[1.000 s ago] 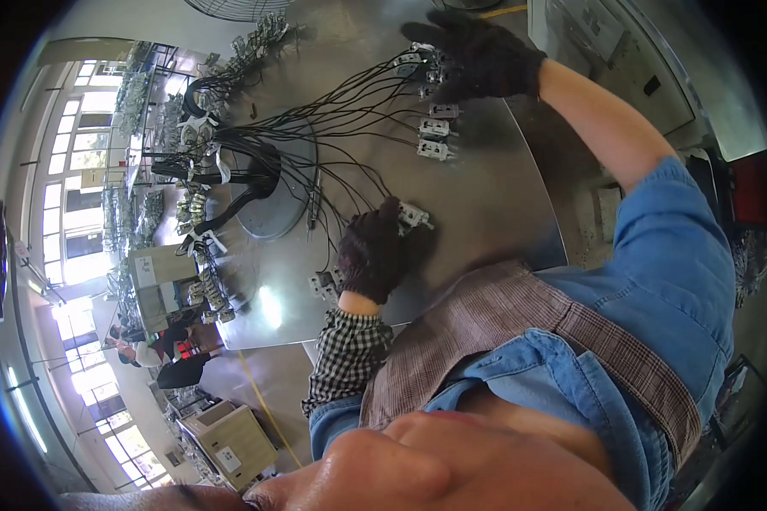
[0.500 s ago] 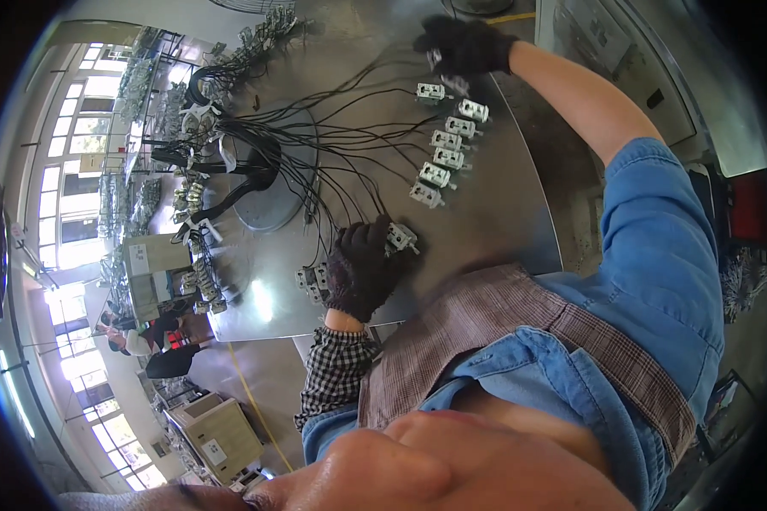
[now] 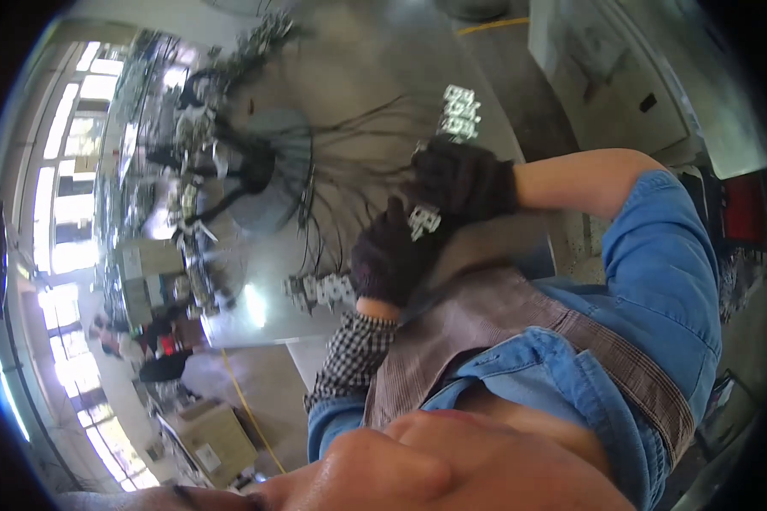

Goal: Organizing and preparing bundles of wire harnesses with connectors at a workbench.

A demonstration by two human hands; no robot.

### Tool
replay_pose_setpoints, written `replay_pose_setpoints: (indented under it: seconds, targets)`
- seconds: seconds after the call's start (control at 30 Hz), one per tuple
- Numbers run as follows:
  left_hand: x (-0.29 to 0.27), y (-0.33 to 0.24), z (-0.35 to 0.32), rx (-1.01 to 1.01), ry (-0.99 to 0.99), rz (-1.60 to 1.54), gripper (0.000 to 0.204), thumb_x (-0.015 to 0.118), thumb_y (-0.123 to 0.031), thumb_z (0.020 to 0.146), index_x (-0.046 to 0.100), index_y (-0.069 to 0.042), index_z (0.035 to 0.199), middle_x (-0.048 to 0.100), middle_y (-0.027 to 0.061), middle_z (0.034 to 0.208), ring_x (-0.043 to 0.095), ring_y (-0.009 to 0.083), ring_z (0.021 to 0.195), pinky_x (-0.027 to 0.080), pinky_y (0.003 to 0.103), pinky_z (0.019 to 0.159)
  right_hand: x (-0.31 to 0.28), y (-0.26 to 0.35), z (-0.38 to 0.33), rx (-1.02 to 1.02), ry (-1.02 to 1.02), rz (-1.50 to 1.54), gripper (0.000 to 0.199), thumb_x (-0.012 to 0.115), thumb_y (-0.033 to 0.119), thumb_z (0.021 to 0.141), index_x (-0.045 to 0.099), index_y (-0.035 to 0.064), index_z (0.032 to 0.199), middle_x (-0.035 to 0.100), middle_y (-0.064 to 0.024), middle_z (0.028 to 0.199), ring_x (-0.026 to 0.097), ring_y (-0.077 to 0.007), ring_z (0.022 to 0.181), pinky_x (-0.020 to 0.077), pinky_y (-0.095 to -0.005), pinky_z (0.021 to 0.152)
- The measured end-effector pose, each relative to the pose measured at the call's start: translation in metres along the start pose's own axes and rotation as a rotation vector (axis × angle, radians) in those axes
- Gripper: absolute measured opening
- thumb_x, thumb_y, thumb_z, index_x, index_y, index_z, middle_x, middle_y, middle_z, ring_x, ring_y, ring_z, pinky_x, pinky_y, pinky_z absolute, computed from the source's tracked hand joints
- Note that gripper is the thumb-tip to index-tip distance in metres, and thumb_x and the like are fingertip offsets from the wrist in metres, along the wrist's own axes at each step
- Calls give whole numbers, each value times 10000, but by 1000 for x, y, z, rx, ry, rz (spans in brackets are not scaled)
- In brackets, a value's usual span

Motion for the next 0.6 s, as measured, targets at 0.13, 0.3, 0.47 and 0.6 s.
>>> replay_pose_setpoints:
  seconds: [0.13,0.3,0.47,0.6]
  targets:
    - [23,9,-4,-43,119,172,415,635,-352,926,566,-77,1229,682,143,889,715,366,786,577,476,629,-1,4,6,-31,-15,165,313,626,274,879,679,103,1136,656,-127,880,657,-285,847,580,-426,724]
    - [18,14,8,54,223,97,475,625,-400,936,564,-43,1244,702,197,981,707,420,863,569,523,706,41,-11,6,589,343,1268,110,633,226,856,661,121,838,613,-65,731,570,-281,648,497,-418,630]
    - [0,14,20,-185,462,-48,605,630,-512,942,569,-10,1276,685,282,1173,676,465,1071,545,541,885,-9,-29,42,-63,208,485,198,635,230,925,691,53,859,663,-122,760,658,-269,746,544,-382,721]
    - [7,24,6,-199,336,-160,794,670,-633,879,553,4,1337,672,296,1179,673,434,1087,542,521,889,34,-12,30,144,558,992,622,760,546,786,663,56,1158,688,-214,1091,669,-337,1095,538,-422,940]
Point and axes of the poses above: each hand's wrist, its own z-axis towards the middle knuckle, its own x-axis out of the palm, y = z × x, the point moved 2 cm from there along z, towards the middle knuckle
